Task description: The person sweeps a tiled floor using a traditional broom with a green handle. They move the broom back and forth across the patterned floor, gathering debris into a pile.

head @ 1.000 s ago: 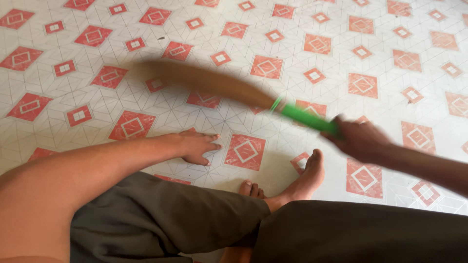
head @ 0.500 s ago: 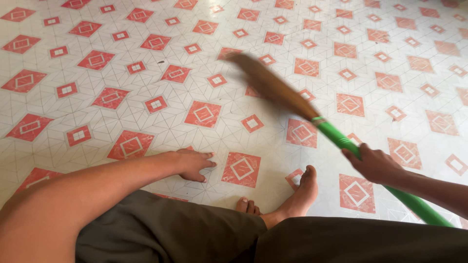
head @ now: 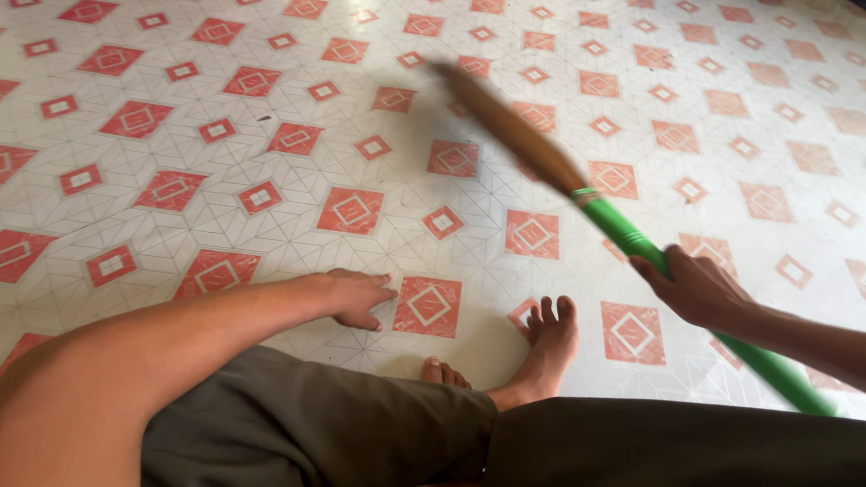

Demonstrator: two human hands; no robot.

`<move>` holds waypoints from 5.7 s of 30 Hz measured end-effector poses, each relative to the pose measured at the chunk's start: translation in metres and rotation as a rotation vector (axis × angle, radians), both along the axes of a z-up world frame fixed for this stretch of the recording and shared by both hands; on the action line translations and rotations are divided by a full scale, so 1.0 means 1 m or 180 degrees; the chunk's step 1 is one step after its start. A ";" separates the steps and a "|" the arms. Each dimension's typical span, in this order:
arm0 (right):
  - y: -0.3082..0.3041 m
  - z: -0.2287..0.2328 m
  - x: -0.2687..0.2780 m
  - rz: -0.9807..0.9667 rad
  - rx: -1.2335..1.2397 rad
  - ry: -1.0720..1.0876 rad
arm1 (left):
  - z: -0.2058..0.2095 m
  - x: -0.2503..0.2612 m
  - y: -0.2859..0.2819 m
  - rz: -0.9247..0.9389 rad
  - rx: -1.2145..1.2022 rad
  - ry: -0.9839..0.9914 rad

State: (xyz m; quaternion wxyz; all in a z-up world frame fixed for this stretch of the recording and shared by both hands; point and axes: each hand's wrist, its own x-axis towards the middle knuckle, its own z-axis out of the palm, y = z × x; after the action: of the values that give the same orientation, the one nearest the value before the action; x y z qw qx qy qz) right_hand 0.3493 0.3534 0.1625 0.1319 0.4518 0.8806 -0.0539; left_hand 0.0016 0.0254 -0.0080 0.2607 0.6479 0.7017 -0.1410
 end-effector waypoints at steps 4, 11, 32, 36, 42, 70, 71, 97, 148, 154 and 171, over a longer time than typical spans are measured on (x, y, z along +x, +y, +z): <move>-0.039 0.017 0.001 0.0887 0.0091 -0.0489 | 0.008 0.013 0.025 -0.0295 0.0414 -0.0133; -0.080 0.007 0.037 0.1389 -0.0282 -0.0542 | 0.043 0.048 0.062 -0.0145 -0.0207 -0.0132; 0.086 -0.044 0.130 -0.1451 -0.0446 0.0172 | 0.054 0.068 0.088 -0.0412 -0.0303 0.0035; 0.061 -0.024 0.121 -0.1047 -0.0300 0.0454 | 0.061 0.080 0.089 -0.0586 -0.0388 0.0126; -0.013 0.022 0.086 0.0438 0.0020 0.0041 | 0.057 0.091 0.089 -0.0752 -0.0220 0.0066; 0.014 -0.027 0.306 -0.1877 -0.0546 -0.0210 | 0.014 0.175 0.260 -0.1246 -0.0065 -0.0163; 0.016 -0.029 0.315 -0.2000 -0.0534 -0.0219 | 0.017 0.187 0.258 -0.1398 -0.0112 -0.0130; -0.075 -0.005 0.264 -0.0224 -0.0474 -0.0373 | 0.053 0.238 0.247 -0.1776 -0.0579 0.0101; -0.213 0.029 0.467 -0.2157 -0.0381 -0.0198 | 0.090 0.450 0.306 -0.3107 -0.0343 0.0487; -0.215 0.034 0.480 -0.2118 -0.0281 -0.0244 | 0.112 0.475 0.283 -0.3470 -0.0783 0.0614; -0.233 -0.019 0.614 -0.4187 -0.0364 0.0555 | 0.083 0.594 0.343 -0.3682 0.0271 0.0163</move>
State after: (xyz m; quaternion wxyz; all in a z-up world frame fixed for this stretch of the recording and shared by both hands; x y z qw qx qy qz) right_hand 0.9631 0.1199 0.1438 0.0236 0.8813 0.4246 -0.2061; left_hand 0.5951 0.3682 0.0753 0.0979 0.9323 0.2446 -0.2477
